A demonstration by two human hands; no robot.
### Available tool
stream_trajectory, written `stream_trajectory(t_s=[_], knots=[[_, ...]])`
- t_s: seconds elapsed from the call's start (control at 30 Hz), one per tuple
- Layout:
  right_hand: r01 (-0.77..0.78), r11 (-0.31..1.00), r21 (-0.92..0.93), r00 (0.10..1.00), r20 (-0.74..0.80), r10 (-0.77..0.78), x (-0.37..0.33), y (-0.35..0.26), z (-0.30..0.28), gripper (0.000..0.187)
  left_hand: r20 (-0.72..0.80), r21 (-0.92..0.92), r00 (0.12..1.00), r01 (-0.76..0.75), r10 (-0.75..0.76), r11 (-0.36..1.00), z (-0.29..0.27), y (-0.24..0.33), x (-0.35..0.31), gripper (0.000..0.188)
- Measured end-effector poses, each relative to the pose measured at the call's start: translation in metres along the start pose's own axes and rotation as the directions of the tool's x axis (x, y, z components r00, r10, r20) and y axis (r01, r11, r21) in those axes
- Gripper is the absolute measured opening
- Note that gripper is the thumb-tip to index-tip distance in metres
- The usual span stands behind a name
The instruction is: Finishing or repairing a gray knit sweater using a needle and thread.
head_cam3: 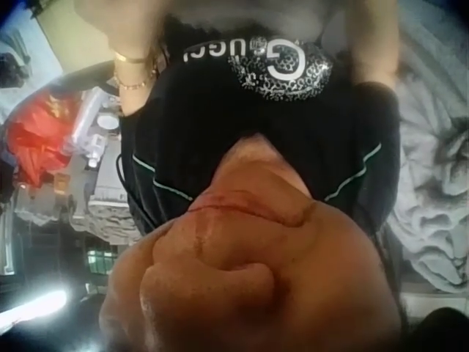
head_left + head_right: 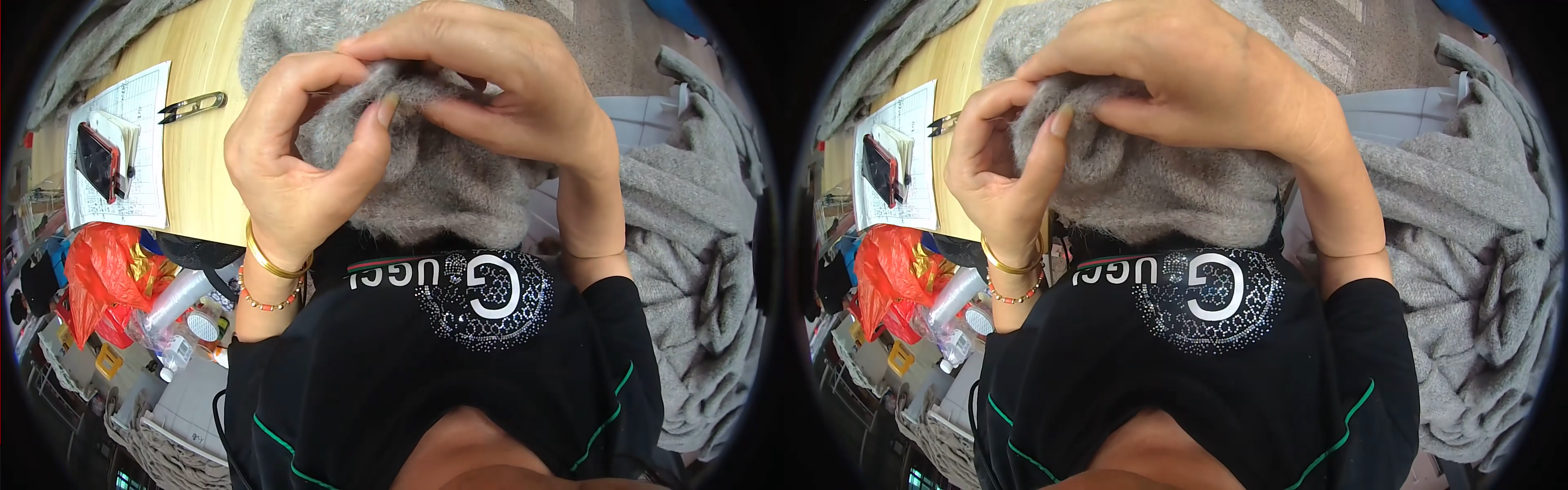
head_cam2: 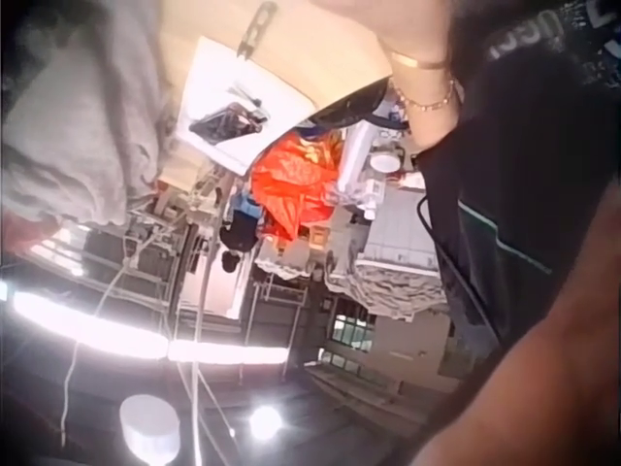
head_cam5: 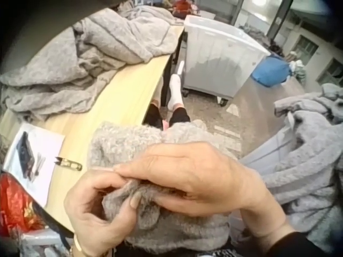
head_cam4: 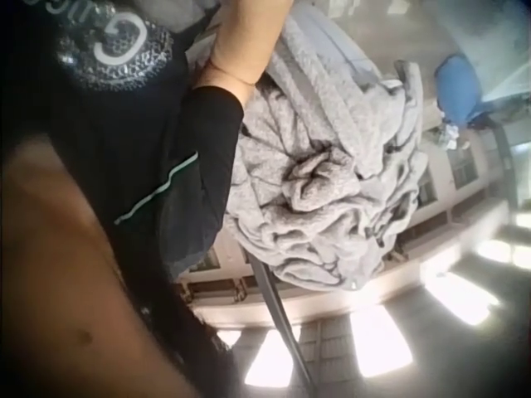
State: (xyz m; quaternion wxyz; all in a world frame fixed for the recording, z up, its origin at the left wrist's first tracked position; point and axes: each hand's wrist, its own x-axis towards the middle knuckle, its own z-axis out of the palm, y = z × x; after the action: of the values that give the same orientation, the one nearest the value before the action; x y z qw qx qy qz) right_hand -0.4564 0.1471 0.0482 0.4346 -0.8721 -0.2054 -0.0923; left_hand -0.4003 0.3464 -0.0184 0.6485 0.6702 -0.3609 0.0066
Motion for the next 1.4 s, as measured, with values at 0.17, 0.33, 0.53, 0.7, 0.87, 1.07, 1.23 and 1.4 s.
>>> stream_trajectory(t_s=[0.17, 0.33, 0.53, 0.7, 0.87, 1.07, 1.23, 1.4], knots=[[0.255, 0.944, -0.209, 0.963, -0.036, -0.268, -0.004, 0.019, 0.001, 0.031, 0.074, 0.015, 0.997, -0.023, 0.022, 1.0, -0.005, -0.004, -0.004, 0.024], [-0.1, 0.991, -0.085, 0.995, -0.016, 0.099, -0.013, 0.004, -0.009, 0.026, 0.193, 0.026, 0.98, -0.057, 0.051, 0.998, -0.003, -0.002, 0.001, 0.024], [0.608, 0.733, -0.306, 0.716, -0.187, -0.672, -0.007, 0.071, 0.018, 0.022, 0.046, -0.025, 0.996, -0.079, 0.08, 0.997, -0.002, -0.007, -0.004, 0.021], [0.459, 0.874, 0.159, 0.87, -0.283, -0.405, -0.019, 0.058, 0.026, 0.02, 0.057, 0.02, 0.989, -0.141, 0.14, 0.99, -0.001, -0.004, -0.002, 0.021], [0.624, 0.716, -0.312, 0.714, -0.145, -0.685, -0.015, 0.075, 0.017, 0.02, 0.092, 0.073, 0.96, -0.27, 0.263, 0.96, -0.002, -0.005, 0.002, 0.024], [0.559, 0.828, -0.051, 0.801, -0.224, -0.555, -0.016, 0.068, 0.02, 0.021, 0.092, 0.152, 0.935, -0.353, 0.342, 0.923, -0.001, -0.006, 0.001, 0.024], [0.172, 0.979, -0.113, 0.97, -0.153, -0.188, -0.025, 0.027, 0.02, 0.03, 0.076, 0.227, 0.94, -0.342, 0.333, 0.912, 0.002, -0.007, -0.003, 0.026], [0.097, 0.98, -0.176, 0.985, -0.126, -0.12, -0.029, 0.026, 0.022, 0.03, 0.076, 0.328, 0.942, -0.332, 0.326, 0.884, 0.002, -0.007, -0.005, 0.027]])
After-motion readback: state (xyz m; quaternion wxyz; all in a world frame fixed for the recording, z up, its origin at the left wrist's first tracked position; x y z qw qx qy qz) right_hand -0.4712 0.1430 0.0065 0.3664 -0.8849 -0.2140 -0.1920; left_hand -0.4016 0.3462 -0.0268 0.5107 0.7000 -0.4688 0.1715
